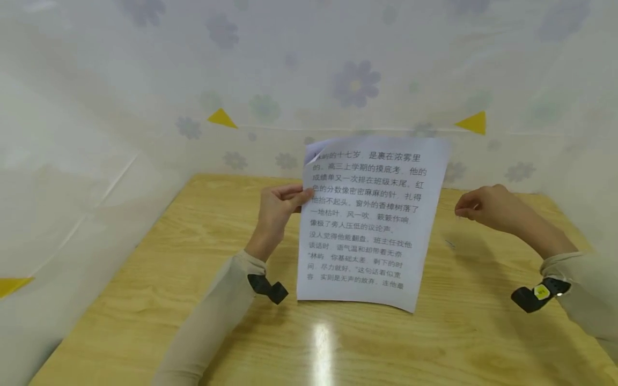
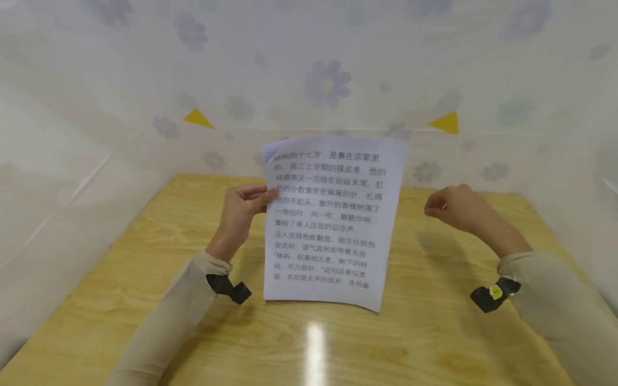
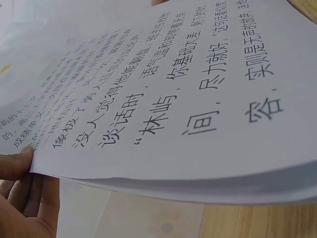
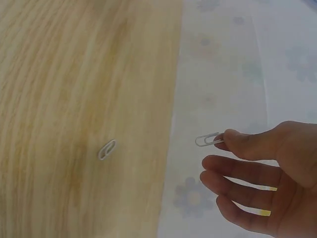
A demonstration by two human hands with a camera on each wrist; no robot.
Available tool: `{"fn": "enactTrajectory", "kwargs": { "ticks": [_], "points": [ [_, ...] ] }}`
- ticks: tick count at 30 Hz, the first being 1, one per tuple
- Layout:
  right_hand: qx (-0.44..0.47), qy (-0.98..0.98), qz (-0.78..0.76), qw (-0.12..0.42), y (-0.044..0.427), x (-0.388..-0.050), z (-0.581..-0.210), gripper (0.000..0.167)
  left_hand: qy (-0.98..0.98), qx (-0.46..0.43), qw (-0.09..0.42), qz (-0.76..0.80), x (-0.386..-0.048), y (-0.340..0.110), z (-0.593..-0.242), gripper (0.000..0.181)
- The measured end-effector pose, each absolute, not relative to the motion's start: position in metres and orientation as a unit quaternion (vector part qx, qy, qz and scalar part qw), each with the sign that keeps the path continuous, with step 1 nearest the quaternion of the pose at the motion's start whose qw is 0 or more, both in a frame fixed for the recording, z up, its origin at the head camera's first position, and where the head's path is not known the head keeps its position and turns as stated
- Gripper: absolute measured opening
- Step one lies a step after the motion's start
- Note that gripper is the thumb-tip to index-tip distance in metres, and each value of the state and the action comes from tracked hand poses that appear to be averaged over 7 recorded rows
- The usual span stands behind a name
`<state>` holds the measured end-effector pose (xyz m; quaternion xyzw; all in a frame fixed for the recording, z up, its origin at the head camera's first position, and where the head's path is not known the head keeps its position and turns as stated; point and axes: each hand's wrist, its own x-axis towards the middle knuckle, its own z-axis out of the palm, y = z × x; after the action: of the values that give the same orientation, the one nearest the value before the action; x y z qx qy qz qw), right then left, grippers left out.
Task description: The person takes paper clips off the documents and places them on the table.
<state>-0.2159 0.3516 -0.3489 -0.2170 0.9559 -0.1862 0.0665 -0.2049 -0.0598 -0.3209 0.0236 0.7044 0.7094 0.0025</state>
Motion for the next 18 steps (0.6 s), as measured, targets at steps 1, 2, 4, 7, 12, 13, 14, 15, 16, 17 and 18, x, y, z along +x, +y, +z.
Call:
{"fn": "enactTrajectory", "kwargs": {
  "ticks": [1, 2, 4, 7, 12, 13, 14, 15, 16, 17, 18],
  "points": [
    [-0.221, 0.955, -0.186, 0.072, 0.353, -0.215, -0.354, 0.007, 0.703, 0.025, 0.004, 0.711, -0.205, -0.059, -0.321, 0.023],
    [-0.224, 0.954, -0.183, 0.079, 0.354, -0.215, -0.359, 0.006, 0.702, 0.027, 0.005, 0.712, -0.205, -0.059, -0.320, 0.023],
    [-0.234, 0.952, -0.177, 0.090, 0.354, -0.215, -0.366, 0.005, 0.702, 0.026, 0.007, 0.712, -0.204, -0.058, -0.320, 0.023],
    [-0.245, 0.950, -0.167, 0.102, 0.354, -0.215, -0.375, 0.005, 0.703, 0.020, 0.007, 0.711, -0.204, -0.059, -0.320, 0.023],
    [-0.241, 0.949, -0.159, 0.129, 0.354, -0.214, -0.382, 0.005, 0.705, 0.017, 0.007, 0.709, -0.204, -0.059, -0.319, 0.022],
    [-0.240, 0.949, -0.158, 0.133, 0.355, -0.214, -0.383, 0.005, 0.705, 0.016, 0.007, 0.709, -0.204, -0.059, -0.319, 0.022],
    [-0.240, 0.948, -0.158, 0.136, 0.356, -0.214, -0.385, 0.006, 0.706, 0.015, 0.007, 0.708, -0.204, -0.059, -0.319, 0.022],
    [-0.239, 0.948, -0.158, 0.138, 0.357, -0.214, -0.386, 0.007, 0.705, 0.015, 0.007, 0.709, -0.203, -0.059, -0.318, 0.022],
    [-0.239, 0.948, -0.158, 0.137, 0.357, -0.214, -0.387, 0.009, 0.705, 0.014, 0.007, 0.709, -0.203, -0.059, -0.318, 0.023],
    [-0.239, 0.949, -0.158, 0.134, 0.358, -0.214, -0.388, 0.010, 0.705, 0.013, 0.007, 0.709, -0.203, -0.058, -0.318, 0.023],
    [-0.240, 0.949, -0.161, 0.130, 0.359, -0.214, -0.389, 0.011, 0.705, 0.013, 0.007, 0.709, -0.203, -0.058, -0.318, 0.023]
  ]
}}
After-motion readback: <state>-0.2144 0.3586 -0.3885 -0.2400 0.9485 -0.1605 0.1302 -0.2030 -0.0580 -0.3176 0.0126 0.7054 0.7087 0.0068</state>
